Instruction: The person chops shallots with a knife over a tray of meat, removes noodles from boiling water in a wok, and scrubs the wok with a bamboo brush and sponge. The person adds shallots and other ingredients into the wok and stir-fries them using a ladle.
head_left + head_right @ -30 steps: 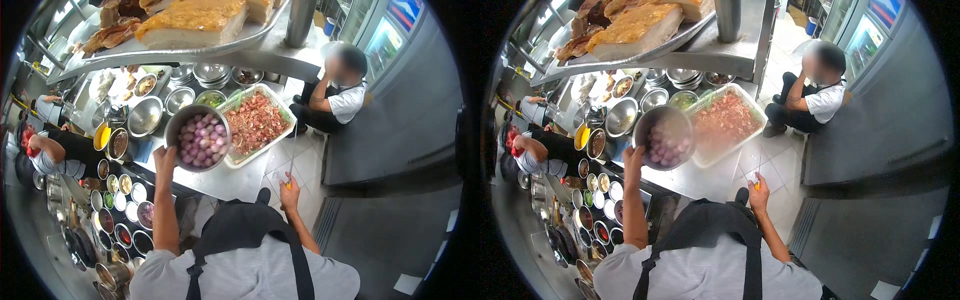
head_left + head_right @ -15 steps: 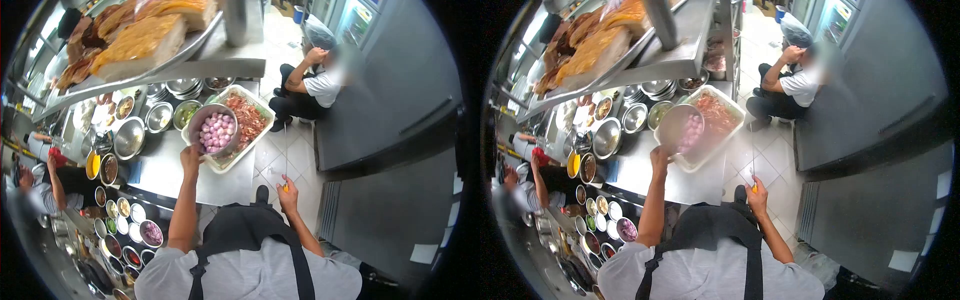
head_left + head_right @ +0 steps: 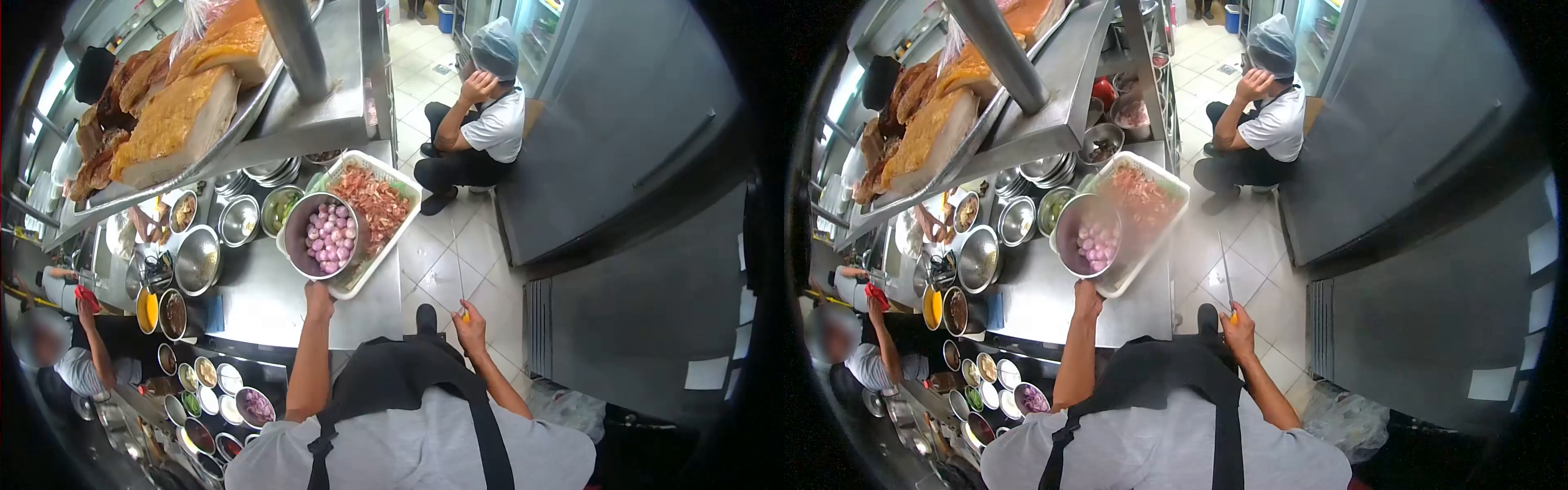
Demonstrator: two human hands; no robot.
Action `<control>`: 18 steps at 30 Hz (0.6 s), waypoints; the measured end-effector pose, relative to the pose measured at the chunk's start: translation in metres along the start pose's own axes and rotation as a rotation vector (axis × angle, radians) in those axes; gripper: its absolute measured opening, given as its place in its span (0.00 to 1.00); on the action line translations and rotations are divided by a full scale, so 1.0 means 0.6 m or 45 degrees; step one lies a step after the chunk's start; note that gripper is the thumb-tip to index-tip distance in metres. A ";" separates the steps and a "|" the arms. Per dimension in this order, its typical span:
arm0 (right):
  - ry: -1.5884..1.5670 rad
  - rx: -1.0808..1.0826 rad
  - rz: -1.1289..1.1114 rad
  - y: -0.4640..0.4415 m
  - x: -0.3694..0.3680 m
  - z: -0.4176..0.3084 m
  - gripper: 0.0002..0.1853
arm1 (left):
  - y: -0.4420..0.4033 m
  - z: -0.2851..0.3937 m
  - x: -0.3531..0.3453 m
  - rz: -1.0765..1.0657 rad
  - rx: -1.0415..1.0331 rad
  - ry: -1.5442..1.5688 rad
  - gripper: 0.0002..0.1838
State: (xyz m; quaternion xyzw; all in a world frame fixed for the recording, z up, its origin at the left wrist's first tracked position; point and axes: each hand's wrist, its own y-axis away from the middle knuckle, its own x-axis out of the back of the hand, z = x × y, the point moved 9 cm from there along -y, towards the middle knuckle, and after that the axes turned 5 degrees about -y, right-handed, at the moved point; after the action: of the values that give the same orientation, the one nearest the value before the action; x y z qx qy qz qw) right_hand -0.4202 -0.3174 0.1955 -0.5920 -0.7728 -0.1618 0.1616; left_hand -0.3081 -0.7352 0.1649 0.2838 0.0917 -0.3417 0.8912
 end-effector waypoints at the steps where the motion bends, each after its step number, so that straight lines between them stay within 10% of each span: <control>1: 0.010 -0.015 0.021 0.000 0.009 0.008 0.25 | 0.005 0.016 -0.029 -0.072 -0.008 0.072 0.31; 8: 0.023 -0.109 0.099 0.016 0.017 0.062 0.26 | 0.029 0.050 -0.096 -0.447 0.032 0.077 0.33; 18: 0.077 -0.285 0.119 0.037 0.036 0.130 0.26 | 0.046 0.020 -0.106 -0.171 -0.034 0.120 0.37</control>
State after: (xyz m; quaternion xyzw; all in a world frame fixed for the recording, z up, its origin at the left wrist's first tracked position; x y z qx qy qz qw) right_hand -0.4085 -0.2587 0.1367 -0.6365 -0.7163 -0.2571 0.1253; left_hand -0.3382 -0.6899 0.2096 0.2810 0.1571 -0.3859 0.8645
